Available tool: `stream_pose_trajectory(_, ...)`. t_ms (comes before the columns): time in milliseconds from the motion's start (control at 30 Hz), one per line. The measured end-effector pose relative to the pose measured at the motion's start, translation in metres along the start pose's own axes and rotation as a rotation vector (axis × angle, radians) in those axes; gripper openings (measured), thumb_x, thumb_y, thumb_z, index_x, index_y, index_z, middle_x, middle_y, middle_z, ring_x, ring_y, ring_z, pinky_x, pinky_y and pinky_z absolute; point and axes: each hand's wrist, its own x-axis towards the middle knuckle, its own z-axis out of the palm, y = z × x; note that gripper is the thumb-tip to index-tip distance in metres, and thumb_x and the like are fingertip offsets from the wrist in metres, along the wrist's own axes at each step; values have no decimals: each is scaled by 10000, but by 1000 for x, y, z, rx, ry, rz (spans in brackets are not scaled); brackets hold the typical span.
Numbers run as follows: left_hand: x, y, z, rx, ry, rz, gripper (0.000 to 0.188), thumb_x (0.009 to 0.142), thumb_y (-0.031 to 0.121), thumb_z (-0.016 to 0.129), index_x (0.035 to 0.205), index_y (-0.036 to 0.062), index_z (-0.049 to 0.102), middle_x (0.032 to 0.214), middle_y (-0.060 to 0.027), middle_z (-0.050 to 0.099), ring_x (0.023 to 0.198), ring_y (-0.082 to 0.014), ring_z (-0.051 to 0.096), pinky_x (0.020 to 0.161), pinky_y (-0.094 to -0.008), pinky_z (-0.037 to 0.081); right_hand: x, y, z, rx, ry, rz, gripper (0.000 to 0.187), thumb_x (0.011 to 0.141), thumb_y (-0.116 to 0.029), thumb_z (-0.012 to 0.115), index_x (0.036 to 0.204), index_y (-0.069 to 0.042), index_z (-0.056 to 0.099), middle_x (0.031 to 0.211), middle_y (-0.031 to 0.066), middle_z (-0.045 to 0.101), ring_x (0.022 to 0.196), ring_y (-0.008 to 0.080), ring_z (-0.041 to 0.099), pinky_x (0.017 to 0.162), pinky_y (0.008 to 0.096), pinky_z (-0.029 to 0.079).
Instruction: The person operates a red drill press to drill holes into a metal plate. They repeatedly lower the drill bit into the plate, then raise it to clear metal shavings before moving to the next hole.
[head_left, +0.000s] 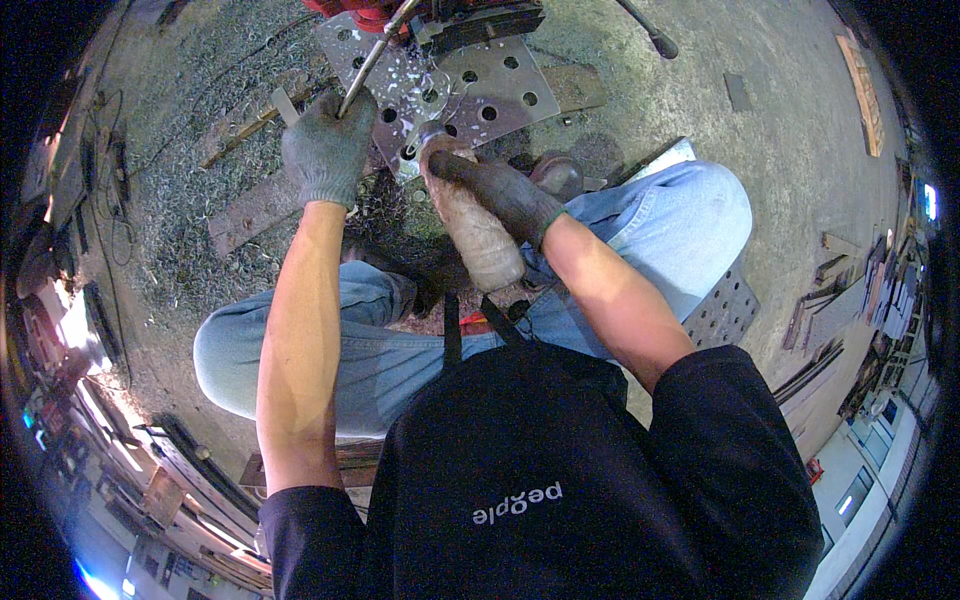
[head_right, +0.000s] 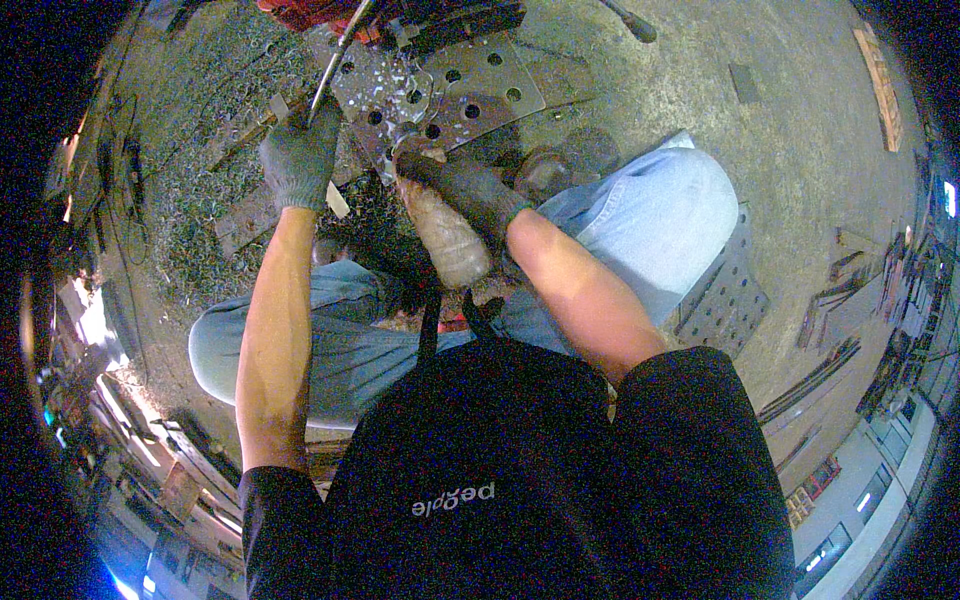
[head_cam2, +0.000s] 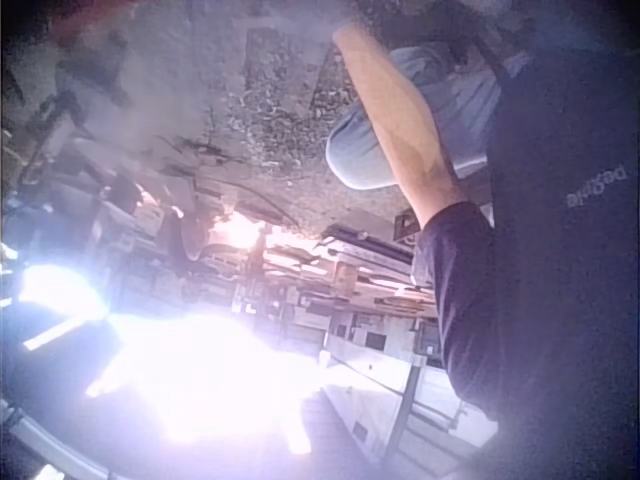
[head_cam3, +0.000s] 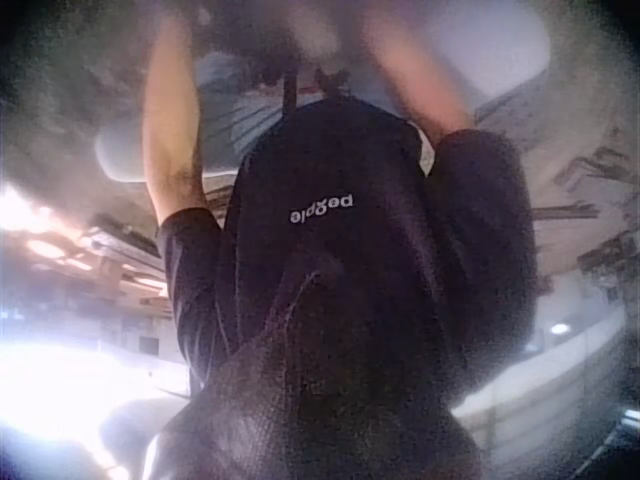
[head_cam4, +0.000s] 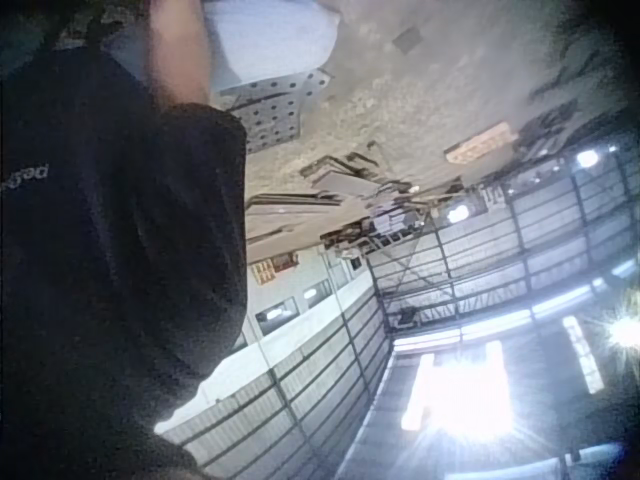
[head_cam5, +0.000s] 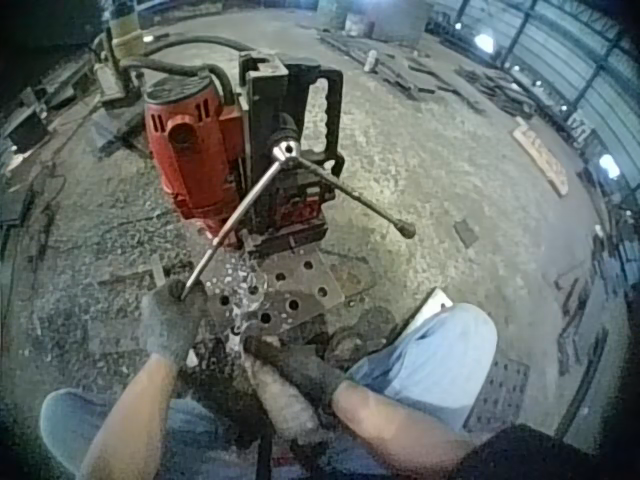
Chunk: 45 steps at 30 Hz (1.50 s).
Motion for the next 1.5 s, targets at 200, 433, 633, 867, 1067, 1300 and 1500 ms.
stream_pose_trajectory(200, 1, 1, 0, 49, -15, 24, 487, 792, 587, 637, 964, 145, 744, 789, -177, 697, 774, -385, 685, 688, -452, 538, -1, 0, -2, -15, -12, 134, 670, 911, -600, 556, 1245, -22, 620, 1151, 168, 673, 1048, 210, 614, 941, 345, 452)
stream_pose_trajectory(433, 0, 3, -1, 0, 3, 14, 476, 796, 578, 639, 953, 142, 745, 798, -170, 700, 781, -387, 684, 691, -453, 540, -5, -9, 0, -20, 3, 14, 688, 913, -622, 534, 1259, -32, 615, 1163, 173, 669, 1044, 225, 617, 945, 359, 448)
stream_pose_trajectory(633, 1, 6, -2, 28, -25, -5, 485, 786, 579, 648, 951, 133, 745, 802, -178, 699, 783, -391, 683, 690, -454, 539, 3, 5, 0, -72, 14, -55, 627, 921, -572, 555, 1266, -52, 615, 1184, 155, 660, 1086, 210, 600, 973, 356, 438)
stream_pose_trajectory(867, 0, 4, -1, -38, -35, -59, 507, 777, 593, 646, 945, 126, 749, 806, -186, 700, 787, -389, 687, 707, -456, 540, 0, -1, -1, -97, -15, -88, 611, 943, -504, 564, 1309, -15, 562, 1251, 140, 627, 1106, 193, 578, 989, 338, 427)
stream_pose_trajectory(1067, -1, 7, -4, -10, -36, -61, 498, 782, 583, 643, 935, 121, 749, 804, -183, 701, 783, -385, 688, 711, -455, 541, -12, -31, -3, 32, -49, 121, 615, 942, -540, 538, 1262, -19, 603, 1175, 182, 663, 1083, 226, 609, 972, 360, 437)
stream_pose_trajectory(1300, -1, 7, -3, -21, -31, -35, 477, 777, 573, 655, 864, 113, 742, 779, -180, 695, 775, -389, 684, 684, -457, 536, 2, 1, 0, -100, 0, -22, 652, 924, -584, 536, 1255, -28, 612, 1188, 196, 661, 1088, 244, 616, 970, 373, 438)
stream_pose_trajectory(1500, -2, 11, -5, 31, -29, -19, 479, 783, 576, 648, 877, 116, 745, 785, -182, 696, 773, -391, 682, 685, -460, 532, -1, -4, 2, 42, 1, 13, 634, 920, -570, 560, 1246, -30, 623, 1176, 163, 666, 1071, 211, 606, 958, 355, 444)
